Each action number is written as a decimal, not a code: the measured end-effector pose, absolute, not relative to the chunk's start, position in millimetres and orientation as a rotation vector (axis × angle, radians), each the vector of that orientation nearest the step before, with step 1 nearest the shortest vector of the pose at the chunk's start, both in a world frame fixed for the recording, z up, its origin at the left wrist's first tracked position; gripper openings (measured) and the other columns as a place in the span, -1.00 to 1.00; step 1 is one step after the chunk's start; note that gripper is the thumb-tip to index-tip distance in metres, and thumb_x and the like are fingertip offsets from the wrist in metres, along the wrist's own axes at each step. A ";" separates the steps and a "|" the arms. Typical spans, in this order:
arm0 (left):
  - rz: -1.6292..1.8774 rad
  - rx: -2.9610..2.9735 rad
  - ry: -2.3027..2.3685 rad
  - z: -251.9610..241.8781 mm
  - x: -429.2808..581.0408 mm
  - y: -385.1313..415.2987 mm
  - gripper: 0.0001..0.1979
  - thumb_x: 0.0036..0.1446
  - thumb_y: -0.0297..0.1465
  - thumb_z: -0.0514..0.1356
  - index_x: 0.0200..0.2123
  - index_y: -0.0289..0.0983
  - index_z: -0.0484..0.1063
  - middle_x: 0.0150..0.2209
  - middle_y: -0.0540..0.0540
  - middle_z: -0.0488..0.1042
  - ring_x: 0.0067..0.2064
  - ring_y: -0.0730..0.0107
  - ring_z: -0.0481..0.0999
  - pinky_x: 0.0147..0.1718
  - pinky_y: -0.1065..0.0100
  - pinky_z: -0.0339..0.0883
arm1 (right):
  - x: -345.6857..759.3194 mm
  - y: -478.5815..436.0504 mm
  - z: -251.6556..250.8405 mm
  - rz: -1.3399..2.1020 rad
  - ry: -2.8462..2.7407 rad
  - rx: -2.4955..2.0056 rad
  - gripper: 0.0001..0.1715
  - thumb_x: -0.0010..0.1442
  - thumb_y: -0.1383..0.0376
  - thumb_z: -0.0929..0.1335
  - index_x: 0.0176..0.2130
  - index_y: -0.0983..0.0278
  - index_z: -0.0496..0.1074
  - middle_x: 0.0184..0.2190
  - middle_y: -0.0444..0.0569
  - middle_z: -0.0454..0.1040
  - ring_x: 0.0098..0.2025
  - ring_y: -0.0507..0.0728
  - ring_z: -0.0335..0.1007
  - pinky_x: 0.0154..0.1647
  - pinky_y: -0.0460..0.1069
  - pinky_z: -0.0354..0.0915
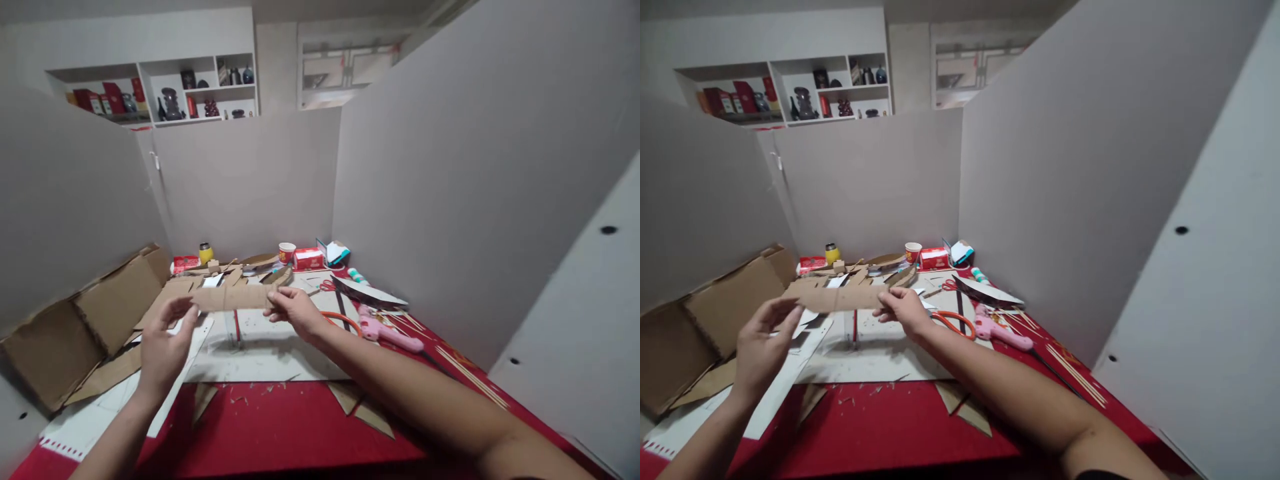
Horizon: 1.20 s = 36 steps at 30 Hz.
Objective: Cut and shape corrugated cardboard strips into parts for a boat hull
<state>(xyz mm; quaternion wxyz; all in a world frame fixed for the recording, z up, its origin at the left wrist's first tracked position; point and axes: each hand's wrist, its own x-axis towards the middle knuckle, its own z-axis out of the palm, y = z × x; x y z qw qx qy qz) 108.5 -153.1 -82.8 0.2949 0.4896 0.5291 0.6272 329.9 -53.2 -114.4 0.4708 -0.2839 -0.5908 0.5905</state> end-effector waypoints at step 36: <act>1.542 0.974 0.950 -118.6 133.9 -101.4 -0.69 -0.24 -0.32 0.47 -0.43 -0.39 0.55 -0.50 -0.10 0.55 -0.50 0.42 0.47 -0.60 0.49 0.24 | 427.6 -72.4 -141.6 0.606 -2.162 -1.419 -0.88 0.12 0.31 0.25 -0.26 0.26 0.25 -0.31 0.03 0.49 -0.29 0.16 0.41 -0.30 0.04 0.30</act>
